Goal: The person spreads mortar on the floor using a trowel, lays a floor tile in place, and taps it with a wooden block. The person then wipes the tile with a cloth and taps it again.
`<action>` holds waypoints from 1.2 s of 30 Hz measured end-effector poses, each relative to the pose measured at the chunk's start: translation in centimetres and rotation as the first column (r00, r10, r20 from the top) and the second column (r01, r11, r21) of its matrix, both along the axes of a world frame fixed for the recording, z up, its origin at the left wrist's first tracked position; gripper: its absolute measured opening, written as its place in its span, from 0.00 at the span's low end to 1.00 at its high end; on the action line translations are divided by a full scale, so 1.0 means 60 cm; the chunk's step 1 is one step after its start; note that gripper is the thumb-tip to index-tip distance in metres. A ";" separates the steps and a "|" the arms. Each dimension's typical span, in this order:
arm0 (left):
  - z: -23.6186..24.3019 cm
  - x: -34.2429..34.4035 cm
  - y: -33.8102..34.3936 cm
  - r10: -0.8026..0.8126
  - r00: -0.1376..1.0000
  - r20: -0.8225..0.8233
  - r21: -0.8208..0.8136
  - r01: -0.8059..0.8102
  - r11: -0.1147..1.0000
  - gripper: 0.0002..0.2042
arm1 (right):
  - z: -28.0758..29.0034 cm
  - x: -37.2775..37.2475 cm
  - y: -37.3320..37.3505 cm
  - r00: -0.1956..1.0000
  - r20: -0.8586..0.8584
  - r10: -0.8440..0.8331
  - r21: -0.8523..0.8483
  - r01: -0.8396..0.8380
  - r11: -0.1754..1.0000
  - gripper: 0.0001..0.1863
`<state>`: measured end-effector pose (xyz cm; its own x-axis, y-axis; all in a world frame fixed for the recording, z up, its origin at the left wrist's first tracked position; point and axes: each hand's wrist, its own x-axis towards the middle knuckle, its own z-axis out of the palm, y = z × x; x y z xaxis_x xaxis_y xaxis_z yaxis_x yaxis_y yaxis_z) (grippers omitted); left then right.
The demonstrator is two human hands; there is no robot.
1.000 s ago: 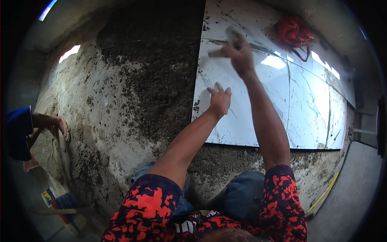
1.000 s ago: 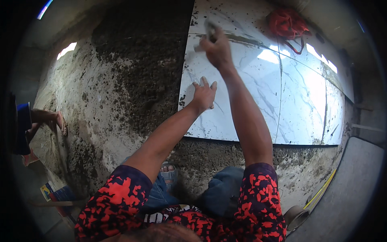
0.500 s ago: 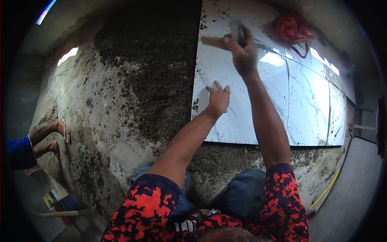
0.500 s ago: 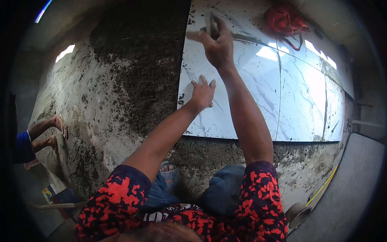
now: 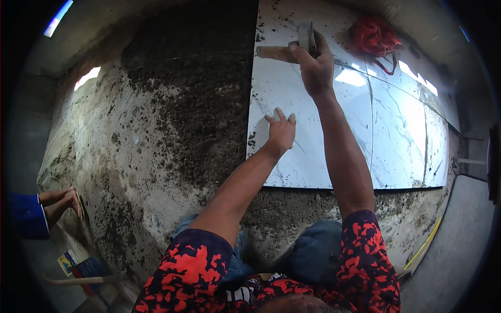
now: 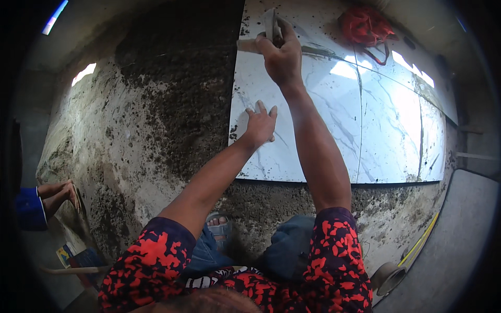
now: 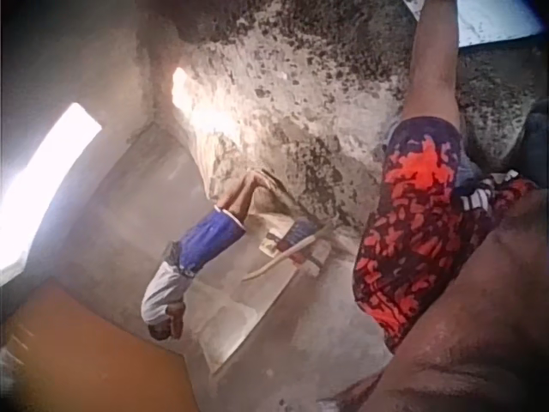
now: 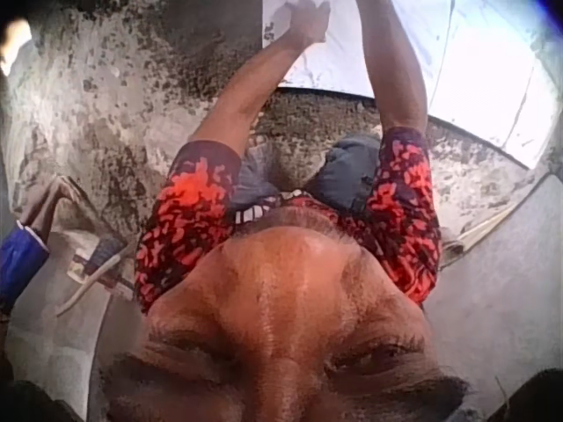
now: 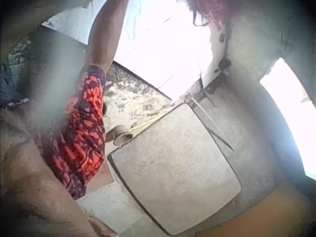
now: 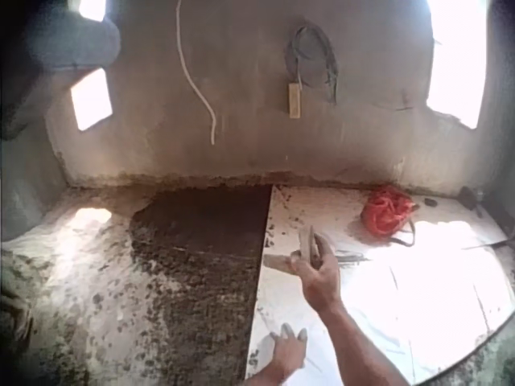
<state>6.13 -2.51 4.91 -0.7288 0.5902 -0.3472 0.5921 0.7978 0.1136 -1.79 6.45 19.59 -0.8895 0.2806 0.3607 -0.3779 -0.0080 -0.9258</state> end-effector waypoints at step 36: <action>-0.018 -0.006 -0.007 -0.006 0.997 0.082 -0.094 0.014 0.995 0.52 | -0.067 -0.062 0.017 0.950 0.227 -0.216 0.250 0.157 0.955 0.25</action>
